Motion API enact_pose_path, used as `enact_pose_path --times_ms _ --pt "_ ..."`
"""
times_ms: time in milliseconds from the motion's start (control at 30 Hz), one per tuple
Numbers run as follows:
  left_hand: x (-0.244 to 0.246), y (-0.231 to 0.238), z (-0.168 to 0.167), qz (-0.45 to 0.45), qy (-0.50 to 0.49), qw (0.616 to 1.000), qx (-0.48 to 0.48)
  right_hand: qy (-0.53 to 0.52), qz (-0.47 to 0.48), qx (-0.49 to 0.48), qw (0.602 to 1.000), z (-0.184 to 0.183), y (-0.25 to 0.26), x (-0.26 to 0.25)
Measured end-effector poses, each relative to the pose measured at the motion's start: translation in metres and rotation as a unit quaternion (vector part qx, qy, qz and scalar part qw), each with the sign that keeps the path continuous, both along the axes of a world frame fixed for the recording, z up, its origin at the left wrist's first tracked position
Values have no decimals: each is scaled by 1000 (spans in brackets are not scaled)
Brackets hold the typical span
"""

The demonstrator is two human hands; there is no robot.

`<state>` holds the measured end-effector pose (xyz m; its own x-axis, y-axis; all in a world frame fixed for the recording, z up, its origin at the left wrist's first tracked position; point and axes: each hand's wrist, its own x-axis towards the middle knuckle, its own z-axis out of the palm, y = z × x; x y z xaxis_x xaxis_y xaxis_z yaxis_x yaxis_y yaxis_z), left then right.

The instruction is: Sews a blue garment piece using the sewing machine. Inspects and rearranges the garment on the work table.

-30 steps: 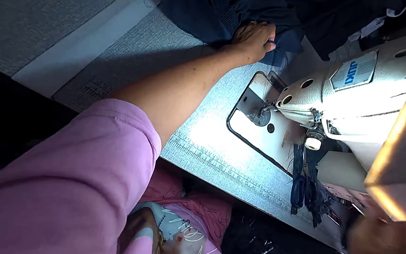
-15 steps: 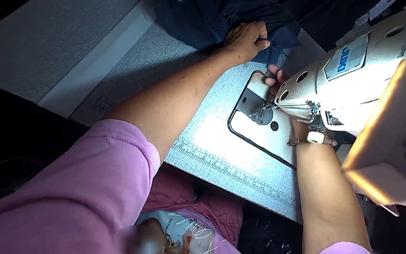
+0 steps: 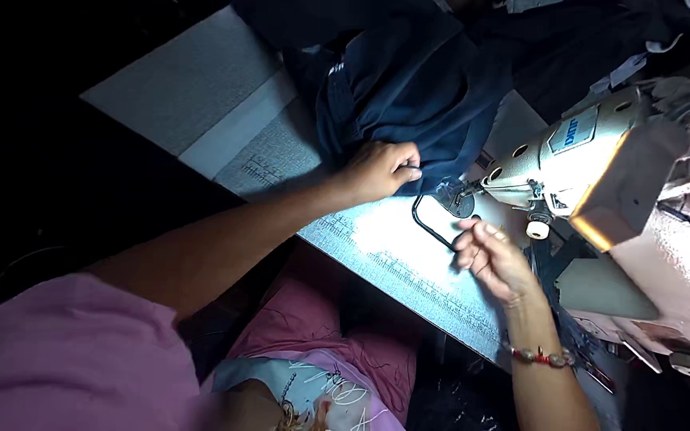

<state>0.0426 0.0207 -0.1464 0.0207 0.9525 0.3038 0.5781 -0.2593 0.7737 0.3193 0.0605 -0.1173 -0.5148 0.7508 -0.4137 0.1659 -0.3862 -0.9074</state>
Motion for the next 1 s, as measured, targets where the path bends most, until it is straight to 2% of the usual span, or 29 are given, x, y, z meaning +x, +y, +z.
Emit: enact_pose_path --times_ms 67,200,267,300,333,367,400,433,500,533,567,600,667,733,767,800,867,933,1000 --pt "1 -48 -2 54 -51 997 34 18 37 -31 999 2 -20 -23" --pt "34 -176 -13 65 -173 982 24 145 -144 -23 979 8 -28 -96" --pt "61 -222 -16 -15 -232 972 -10 139 -161 45 976 13 -24 -133" --pt "71 -234 -17 -86 -253 963 -28 84 -137 93 983 6 -27 -149" --pt "78 -238 -16 -149 -263 952 -54 3 -68 141 988 1 -44 -159" --pt "82 -238 -12 -200 -259 941 -87 -52 45 176 982 1 -71 -164" --pt "87 -236 -4 -233 -244 933 -124 -50 172 192 965 3 -93 -174" --pt "95 -235 8 -242 -229 928 -167 -12 304 208 930 5 -108 -184" --pt "111 -235 25 -229 -226 923 -209 50 532 206 820 16 -121 -186" --pt "115 -233 25 -240 -223 926 -189 69 602 168 777 21 -118 -176" --pt "116 -227 25 -255 -214 929 -163 89 622 127 768 22 -110 -159" --pt "115 -222 25 -258 -212 933 -137 108 593 95 792 21 -99 -138" --pt "111 -213 21 -203 -247 946 -61 145 466 83 869 14 -78 -91" --pt "109 -193 13 -135 -292 946 39 140 293 134 936 9 -72 -48" --pt "109 -180 17 -86 -294 950 64 126 190 183 956 6 -79 -31" --pt "109 -166 22 -52 -295 951 74 102 105 237 961 3 -89 -19" --pt "104 -142 28 -35 -298 953 48 55 0 331 942 -7 -111 -11" --pt "95 -126 34 -69 -282 957 -10 44 -44 372 926 -18 -124 -18" --pt "85 -116 42 -84 -224 969 -60 6 -71 392 917 -22 -124 -26"
